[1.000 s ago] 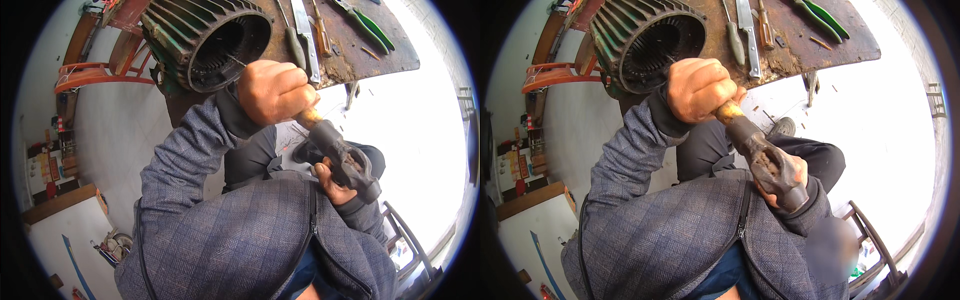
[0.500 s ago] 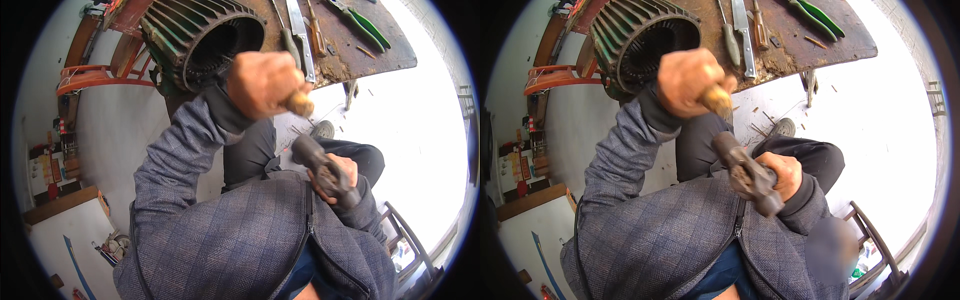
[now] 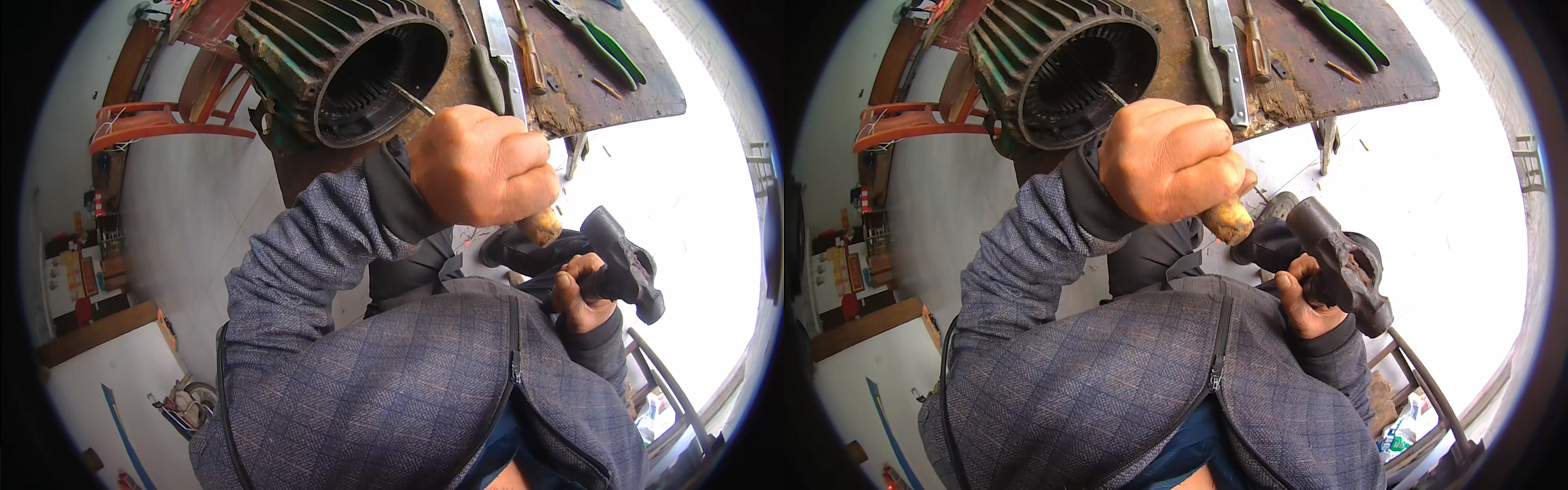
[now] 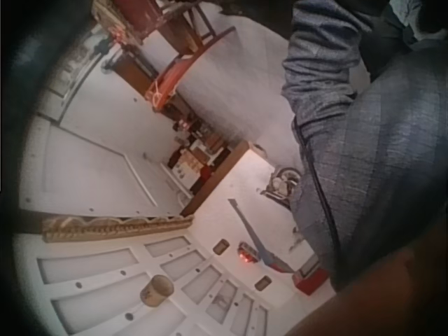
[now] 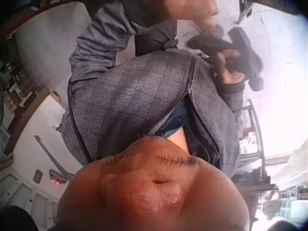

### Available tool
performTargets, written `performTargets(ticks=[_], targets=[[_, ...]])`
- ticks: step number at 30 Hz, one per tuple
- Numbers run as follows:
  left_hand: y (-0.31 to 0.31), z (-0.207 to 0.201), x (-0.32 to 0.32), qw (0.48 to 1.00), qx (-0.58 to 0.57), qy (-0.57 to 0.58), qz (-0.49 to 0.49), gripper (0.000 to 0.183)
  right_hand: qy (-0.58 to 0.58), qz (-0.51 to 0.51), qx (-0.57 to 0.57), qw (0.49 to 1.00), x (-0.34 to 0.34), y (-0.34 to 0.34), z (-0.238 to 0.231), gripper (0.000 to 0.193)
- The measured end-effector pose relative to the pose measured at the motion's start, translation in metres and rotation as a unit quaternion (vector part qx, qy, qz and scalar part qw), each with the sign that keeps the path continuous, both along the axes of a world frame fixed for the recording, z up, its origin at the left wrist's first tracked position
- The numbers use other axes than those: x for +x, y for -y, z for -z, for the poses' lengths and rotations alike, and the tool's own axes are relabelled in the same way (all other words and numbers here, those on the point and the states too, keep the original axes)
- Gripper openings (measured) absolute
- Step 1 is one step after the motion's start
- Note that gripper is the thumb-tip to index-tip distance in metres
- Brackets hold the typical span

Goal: The person sits on the floor and uses a hammer and chisel to tap inside a motor stator placed on a workbench. They then use a screwdriver and a knife to scrape and clean the interior slots of the stator.

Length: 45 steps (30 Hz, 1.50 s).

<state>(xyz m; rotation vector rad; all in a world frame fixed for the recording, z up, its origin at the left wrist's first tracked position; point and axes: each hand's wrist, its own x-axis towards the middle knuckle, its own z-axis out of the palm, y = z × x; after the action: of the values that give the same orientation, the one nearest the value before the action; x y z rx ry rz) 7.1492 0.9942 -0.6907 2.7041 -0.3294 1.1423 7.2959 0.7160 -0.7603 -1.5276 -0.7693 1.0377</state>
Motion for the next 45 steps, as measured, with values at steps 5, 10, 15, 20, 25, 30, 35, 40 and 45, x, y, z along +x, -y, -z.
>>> performTargets(ticks=[5,10,15,20,25,30,35,40,45], targets=[[-0.014,-0.004,0.001,0.999,-0.018,0.029,-0.017,0.028,0.004,-0.019,0.021,1.000,-0.006,-0.004,-0.003,0.018],[-0.024,0.000,-0.004,0.997,-0.053,0.044,-0.030,0.029,-0.003,-0.019,0.023,1.000,-0.006,-0.008,-0.006,0.019],[-0.029,0.000,-0.008,0.997,-0.067,0.032,-0.019,0.027,-0.002,-0.027,0.010,1.000,-0.006,-0.006,-0.010,0.018],[-0.019,0.005,-0.018,0.999,-0.034,-0.006,-0.011,0.027,0.227,-0.103,-0.035,0.968,-0.006,-0.011,-0.008,0.018],[-0.028,0.006,-0.022,0.998,-0.040,0.043,-0.015,0.033,0.039,-0.148,0.052,0.987,-0.008,-0.029,0.002,0.021],[-0.029,0.003,-0.021,0.998,-0.037,0.037,-0.023,0.034,0.242,-0.127,0.229,0.934,-0.011,-0.034,-0.006,0.031],[-0.031,0.000,-0.021,0.997,-0.057,0.055,-0.023,0.035,0.108,-0.160,0.091,0.977,-0.009,-0.042,-0.019,0.028],[-0.033,-0.003,-0.021,0.997,-0.061,0.042,-0.027,0.036,0.272,-0.191,0.213,0.919,-0.009,-0.046,-0.025,0.027],[-0.031,0.002,-0.023,0.997,-0.054,0.049,-0.040,0.033,0.159,-0.063,0.208,0.963,-0.018,-0.046,-0.018,0.026]])
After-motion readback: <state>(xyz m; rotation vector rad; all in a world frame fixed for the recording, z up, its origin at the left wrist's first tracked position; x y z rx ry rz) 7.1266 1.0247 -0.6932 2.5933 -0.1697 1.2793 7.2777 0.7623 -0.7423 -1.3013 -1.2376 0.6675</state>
